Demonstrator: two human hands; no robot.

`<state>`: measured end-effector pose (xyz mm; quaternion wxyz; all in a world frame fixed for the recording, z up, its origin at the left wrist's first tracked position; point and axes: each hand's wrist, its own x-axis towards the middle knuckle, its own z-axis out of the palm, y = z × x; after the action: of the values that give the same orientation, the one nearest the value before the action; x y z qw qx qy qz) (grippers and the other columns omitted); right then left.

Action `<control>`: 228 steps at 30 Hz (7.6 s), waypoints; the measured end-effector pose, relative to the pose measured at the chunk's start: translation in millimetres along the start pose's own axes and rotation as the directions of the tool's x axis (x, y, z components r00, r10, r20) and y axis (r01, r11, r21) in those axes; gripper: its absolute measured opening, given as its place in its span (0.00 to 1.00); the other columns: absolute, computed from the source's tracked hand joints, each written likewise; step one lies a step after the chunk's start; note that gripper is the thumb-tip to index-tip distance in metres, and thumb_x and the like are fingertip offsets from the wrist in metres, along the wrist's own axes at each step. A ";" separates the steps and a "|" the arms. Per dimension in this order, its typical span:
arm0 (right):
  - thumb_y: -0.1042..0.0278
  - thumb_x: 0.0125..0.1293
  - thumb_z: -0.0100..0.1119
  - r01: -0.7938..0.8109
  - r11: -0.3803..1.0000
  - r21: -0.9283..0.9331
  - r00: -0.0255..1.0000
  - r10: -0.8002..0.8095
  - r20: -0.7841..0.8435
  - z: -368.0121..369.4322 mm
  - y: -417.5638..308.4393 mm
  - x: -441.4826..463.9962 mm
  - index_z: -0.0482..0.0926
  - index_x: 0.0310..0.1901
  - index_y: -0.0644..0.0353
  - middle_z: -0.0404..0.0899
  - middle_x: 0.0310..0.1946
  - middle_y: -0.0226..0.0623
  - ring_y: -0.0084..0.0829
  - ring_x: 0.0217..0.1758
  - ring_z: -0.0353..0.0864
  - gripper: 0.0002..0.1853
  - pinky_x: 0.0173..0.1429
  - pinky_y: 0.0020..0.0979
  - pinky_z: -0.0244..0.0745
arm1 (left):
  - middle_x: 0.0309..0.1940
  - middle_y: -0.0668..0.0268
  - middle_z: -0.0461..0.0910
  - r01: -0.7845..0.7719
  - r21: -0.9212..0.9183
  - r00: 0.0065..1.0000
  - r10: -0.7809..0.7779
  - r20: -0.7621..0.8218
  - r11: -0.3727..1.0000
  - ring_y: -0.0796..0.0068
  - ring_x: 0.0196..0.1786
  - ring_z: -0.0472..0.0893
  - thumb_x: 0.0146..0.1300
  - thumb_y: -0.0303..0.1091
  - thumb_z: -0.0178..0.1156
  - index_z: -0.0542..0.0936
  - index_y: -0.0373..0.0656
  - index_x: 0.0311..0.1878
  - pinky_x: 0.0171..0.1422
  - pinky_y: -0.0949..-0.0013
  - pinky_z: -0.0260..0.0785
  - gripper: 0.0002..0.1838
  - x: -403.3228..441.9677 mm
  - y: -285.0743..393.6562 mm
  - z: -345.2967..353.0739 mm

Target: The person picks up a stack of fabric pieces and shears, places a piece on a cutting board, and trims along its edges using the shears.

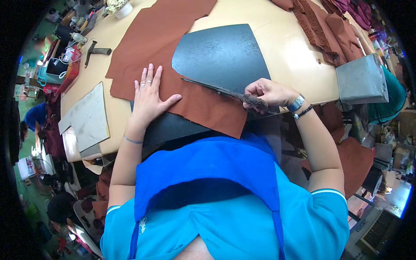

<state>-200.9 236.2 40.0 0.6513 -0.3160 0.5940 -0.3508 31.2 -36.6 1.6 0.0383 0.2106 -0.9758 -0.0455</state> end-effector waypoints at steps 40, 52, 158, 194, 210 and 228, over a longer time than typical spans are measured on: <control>0.58 0.61 0.66 0.056 0.981 0.184 0.989 -0.029 -0.145 69.1 25.3 -22.2 0.73 0.30 0.60 0.77 0.24 0.27 0.15 0.23 0.74 0.15 0.26 0.18 0.68 | 0.73 0.45 0.44 0.030 -0.053 0.999 -0.032 -0.032 0.998 0.46 0.76 0.44 0.51 0.73 0.55 0.53 0.42 0.73 0.71 0.34 0.38 0.56 -31.3 50.8 12.5; 0.60 0.62 0.65 0.104 0.961 0.256 0.985 -0.065 -0.159 77.0 42.2 -15.1 0.76 0.32 0.61 0.79 0.24 0.29 0.17 0.23 0.77 0.13 0.25 0.18 0.70 | 0.73 0.44 0.45 0.046 -0.080 0.999 -0.044 0.016 0.996 0.46 0.76 0.45 0.53 0.70 0.56 0.53 0.42 0.73 0.71 0.33 0.40 0.53 -32.8 59.6 6.6; 0.63 0.63 0.63 0.222 0.885 0.410 0.892 -0.015 -0.452 114.6 41.9 -3.6 0.75 0.32 0.56 0.75 0.21 0.25 0.15 0.21 0.74 0.09 0.27 0.20 0.73 | 0.75 0.52 0.42 -0.041 -0.040 0.997 0.044 0.067 0.998 0.50 0.77 0.41 0.52 0.63 0.59 0.54 0.57 0.74 0.69 0.28 0.38 0.48 -24.3 81.7 8.2; 0.60 0.65 0.61 0.293 0.869 0.400 0.867 -0.065 -0.494 106.5 37.0 -8.1 0.75 0.38 0.57 0.74 0.27 0.24 0.15 0.26 0.73 0.10 0.30 0.21 0.72 | 0.74 0.50 0.42 -0.062 -0.076 0.994 0.069 0.088 0.995 0.49 0.77 0.41 0.50 0.65 0.60 0.54 0.57 0.74 0.68 0.27 0.39 0.50 -38.5 91.7 4.3; 0.54 0.64 0.62 0.286 0.841 0.460 0.889 -0.054 -0.454 95.1 32.3 -4.3 0.75 0.34 0.55 0.74 0.23 0.22 0.14 0.25 0.74 0.14 0.30 0.19 0.73 | 0.75 0.51 0.41 -0.109 -0.038 0.987 0.113 0.118 0.993 0.49 0.77 0.39 0.47 0.74 0.58 0.54 0.54 0.74 0.71 0.30 0.34 0.54 -2.4 42.4 -6.0; 0.63 0.65 0.59 0.247 0.851 0.464 0.902 -0.027 -0.431 93.3 29.6 -5.9 0.73 0.33 0.54 0.73 0.25 0.23 0.14 0.24 0.73 0.08 0.29 0.20 0.73 | 0.75 0.50 0.41 -0.140 -0.046 0.985 0.143 0.093 0.989 0.47 0.77 0.39 0.48 0.74 0.57 0.54 0.54 0.74 0.69 0.28 0.35 0.54 -24.0 53.4 -1.3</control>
<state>-105.9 257.1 27.6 0.5451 -0.0952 0.5785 -0.5993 31.3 21.7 7.2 -0.0012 0.1375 -0.9879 -0.0717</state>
